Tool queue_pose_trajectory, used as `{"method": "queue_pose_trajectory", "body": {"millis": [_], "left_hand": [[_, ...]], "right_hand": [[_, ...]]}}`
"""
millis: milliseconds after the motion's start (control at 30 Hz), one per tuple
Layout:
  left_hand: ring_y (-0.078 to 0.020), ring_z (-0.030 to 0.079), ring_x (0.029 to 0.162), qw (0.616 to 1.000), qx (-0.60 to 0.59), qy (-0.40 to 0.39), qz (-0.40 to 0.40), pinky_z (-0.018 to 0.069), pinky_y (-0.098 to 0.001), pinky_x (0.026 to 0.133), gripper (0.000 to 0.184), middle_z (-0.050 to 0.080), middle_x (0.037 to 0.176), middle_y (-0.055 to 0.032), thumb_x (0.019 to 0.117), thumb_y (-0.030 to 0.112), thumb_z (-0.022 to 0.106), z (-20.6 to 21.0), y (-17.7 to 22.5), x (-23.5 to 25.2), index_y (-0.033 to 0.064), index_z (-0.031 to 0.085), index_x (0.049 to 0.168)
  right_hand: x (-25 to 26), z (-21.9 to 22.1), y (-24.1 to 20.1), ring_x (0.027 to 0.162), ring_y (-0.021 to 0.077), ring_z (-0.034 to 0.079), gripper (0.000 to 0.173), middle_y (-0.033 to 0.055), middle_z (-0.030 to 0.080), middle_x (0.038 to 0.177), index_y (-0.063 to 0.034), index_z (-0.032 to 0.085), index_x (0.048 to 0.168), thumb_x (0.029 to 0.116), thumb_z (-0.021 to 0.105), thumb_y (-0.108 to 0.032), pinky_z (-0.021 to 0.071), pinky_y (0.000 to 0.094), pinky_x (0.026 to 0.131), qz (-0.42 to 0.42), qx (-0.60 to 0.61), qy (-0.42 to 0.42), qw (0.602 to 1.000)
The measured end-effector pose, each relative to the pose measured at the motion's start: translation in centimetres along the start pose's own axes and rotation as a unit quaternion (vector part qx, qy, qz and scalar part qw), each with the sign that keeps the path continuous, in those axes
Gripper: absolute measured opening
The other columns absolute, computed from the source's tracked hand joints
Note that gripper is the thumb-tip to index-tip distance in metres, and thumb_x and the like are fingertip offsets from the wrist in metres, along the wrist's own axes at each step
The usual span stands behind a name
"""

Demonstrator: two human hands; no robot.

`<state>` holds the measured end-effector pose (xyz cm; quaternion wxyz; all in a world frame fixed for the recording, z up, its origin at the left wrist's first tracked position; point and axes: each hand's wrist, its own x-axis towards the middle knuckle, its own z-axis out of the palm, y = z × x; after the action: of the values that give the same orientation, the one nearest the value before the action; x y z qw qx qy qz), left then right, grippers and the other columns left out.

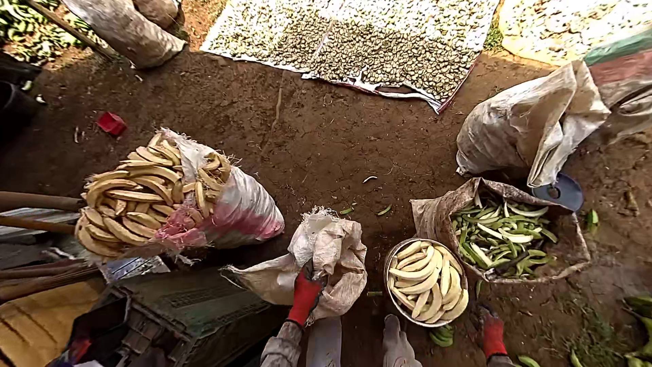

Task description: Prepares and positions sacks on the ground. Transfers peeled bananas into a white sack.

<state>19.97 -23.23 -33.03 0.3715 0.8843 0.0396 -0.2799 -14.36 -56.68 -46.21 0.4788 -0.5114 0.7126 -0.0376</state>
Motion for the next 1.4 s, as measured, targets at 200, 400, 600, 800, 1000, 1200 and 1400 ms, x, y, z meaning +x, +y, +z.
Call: {"method": "queue_pose_trajectory", "body": {"millis": [200, 400, 600, 800, 1000, 1200, 1400], "left_hand": [[-0.0293, 0.053, 0.135, 0.991, 0.038, -0.127, 0.023, 0.0396, -0.04, 0.117, 0.085, 0.054, 0.144, -0.026, 0.0782, 0.009, 0.084, 9.1, -1.6, 8.3, -0.0082, 0.04, 0.149], [-0.0222, 0.052, 0.138, 0.971, 0.004, -0.235, 0.049, 0.0379, -0.0378, 0.119, 0.061, 0.055, 0.146, -0.0183, 0.0997, 0.034, 0.064, 14.2, -2.7, 11.2, -0.0004, 0.049, 0.148], [-0.015, 0.064, 0.117, 0.965, -0.149, -0.215, -0.022, 0.0495, -0.0301, 0.104, 0.038, 0.066, 0.129, -0.0185, 0.1008, 0.011, 0.06, 14.9, -6.8, 12.0, -0.0068, 0.058, 0.134], [-0.037, 0.038, 0.144, 0.993, -0.011, -0.12, -0.004, 0.0332, -0.0441, 0.12, 0.06, 0.04, 0.152, -0.0315, 0.0807, 0.021, 0.085, 12.5, -8.8, 14.8, -0.007, 0.063, 0.128], [-0.0208, 0.061, 0.104, 0.956, -0.262, -0.07, -0.112, 0.054, -0.0358, 0.086, 0.047, 0.056, 0.131, -0.0215, 0.106, 0.024, 0.05, 13.0, -9.4, 18.2, -0.0031, 0.042, 0.144], [-0.0242, 0.06, 0.123, 0.949, -0.21, -0.069, -0.224, 0.0473, -0.0424, 0.106, 0.045, 0.062, 0.134, -0.0198, 0.1081, 0.031, 0.05, 12.8, -11.3, 20.3, -0.0018, 0.057, 0.137], [-0.0431, 0.043, 0.141, 0.909, 0.369, -0.169, -0.098, 0.0332, -0.0596, 0.116, 0.054, 0.051, 0.147, -0.0274, 0.0986, 0.033, 0.062, 7.2, -7.2, 23.1, -0.0011, 0.058, 0.139]], "right_hand": [[3.3, 4.6, 4.7, 0.137, 0.0307, 0.051, 0.043, 0.03, 0.05, 0.147, 0.0127, 0.042, 0.146, 0.1095, 0.037, -0.009, 0.0389, 0.0413, 0.117, -0.066, -0.021, -0.052, 0.996], [1.7, 7.6, 3.7, 0.121, 0.0121, 0.058, 0.043, 0.0183, 0.058, 0.138, 0.0069, 0.046, 0.145, 0.11, 0.034, -0.015, 0.0471, 0.0276, 0.105, -0.041, 0.098, -0.06, 0.992], [0.8, 11.6, 1.5, 0.111, 0.016, 0.063, 0.041, 0.0201, 0.065, 0.128, 0.0072, 0.057, 0.135, 0.1067, 0.053, -0.021, 0.0497, 0.0333, 0.099, 0.016, 0.072, 0.023, 0.997], [-3.2, 16.1, -2.3, 0.126, 0.0332, 0.059, 0.048, 0.0292, 0.06, 0.137, 0.0111, 0.055, 0.139, 0.106, 0.057, -0.024, 0.0422, 0.0458, 0.112, -0.042, -0.01, 0.058, 0.997], [-4.3, 18.7, -3.0, 0.136, 0.0352, 0.055, 0.045, 0.0269, 0.058, 0.143, 0.0098, 0.057, 0.138, 0.1049, 0.058, -0.021, 0.0368, 0.0468, 0.118, -0.077, -0.041, 0.071, 0.994], [-5.8, 20.5, -3.9, 0.133, 0.0341, 0.057, 0.046, 0.0263, 0.06, 0.141, 0.0085, 0.058, 0.139, 0.1054, 0.056, -0.023, 0.039, 0.0457, 0.117, -0.129, -0.082, 0.068, 0.986], [-8.3, 23.2, -5.8, 0.131, 0.0419, 0.057, 0.048, 0.027, 0.059, 0.142, 0.0009, 0.057, 0.144, 0.1053, 0.054, -0.029, 0.0408, 0.0575, 0.112, -0.14, -0.18, 0.058, 0.972]]}}
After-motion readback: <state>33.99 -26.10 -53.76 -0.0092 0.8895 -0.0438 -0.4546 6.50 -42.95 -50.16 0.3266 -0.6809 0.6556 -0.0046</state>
